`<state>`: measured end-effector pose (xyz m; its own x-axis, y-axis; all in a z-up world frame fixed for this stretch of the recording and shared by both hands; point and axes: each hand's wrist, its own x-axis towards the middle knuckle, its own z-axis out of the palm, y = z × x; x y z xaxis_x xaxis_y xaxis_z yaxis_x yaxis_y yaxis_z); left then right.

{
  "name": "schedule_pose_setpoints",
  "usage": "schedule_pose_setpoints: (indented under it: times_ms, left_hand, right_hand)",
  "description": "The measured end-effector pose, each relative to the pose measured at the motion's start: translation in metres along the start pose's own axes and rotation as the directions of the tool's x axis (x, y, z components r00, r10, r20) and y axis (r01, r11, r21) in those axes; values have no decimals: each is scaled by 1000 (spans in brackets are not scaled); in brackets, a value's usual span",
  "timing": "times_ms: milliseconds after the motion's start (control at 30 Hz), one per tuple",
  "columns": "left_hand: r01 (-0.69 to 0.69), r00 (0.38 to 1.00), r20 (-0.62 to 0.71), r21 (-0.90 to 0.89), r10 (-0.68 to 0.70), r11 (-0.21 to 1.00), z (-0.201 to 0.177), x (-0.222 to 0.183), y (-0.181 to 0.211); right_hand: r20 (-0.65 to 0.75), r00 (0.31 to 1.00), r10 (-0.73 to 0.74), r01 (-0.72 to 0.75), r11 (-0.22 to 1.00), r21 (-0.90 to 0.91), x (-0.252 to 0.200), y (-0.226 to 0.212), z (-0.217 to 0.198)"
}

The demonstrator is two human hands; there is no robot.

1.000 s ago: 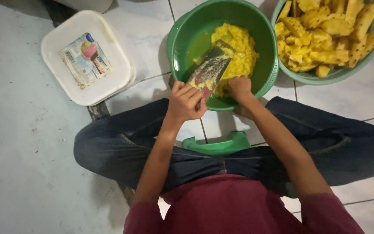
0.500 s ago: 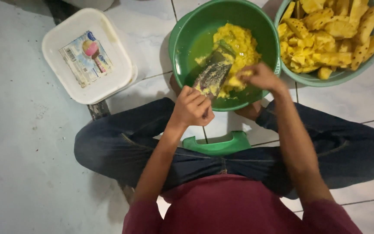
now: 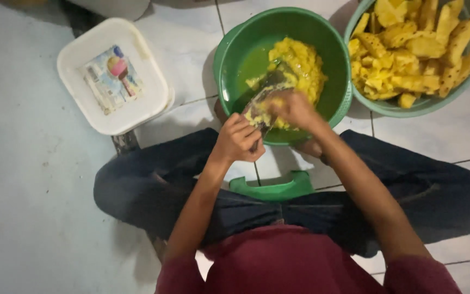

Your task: Grating pineapple chunks into a bowl using a hand grater while sitting on the floor.

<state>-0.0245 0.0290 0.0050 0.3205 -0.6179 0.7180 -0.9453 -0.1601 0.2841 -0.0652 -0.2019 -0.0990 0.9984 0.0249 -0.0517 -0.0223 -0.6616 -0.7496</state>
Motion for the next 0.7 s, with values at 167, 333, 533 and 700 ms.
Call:
schedule_pose_setpoints:
  times_ms: [167,333,533,700]
  left_hand:
    - [-6,1000,1,-25,6,1000,2,-3,0]
    - [4,999,-37,-3,-4,1000,0,4,-10]
    - [-4,996,-94,63,10,998,-3,14,-14]
    - [-143,990,3,-48,143,989,6,26,-28]
  right_hand:
    - [-67,996,58,-58,998,11,12,42,7]
    - [-31,999,35,-30,987,156,0,2,-6]
    - [-135,968,209,-191,972,137,4,18,1]
    - [-77,985,155,-138,972,191,-11,-7,-24]
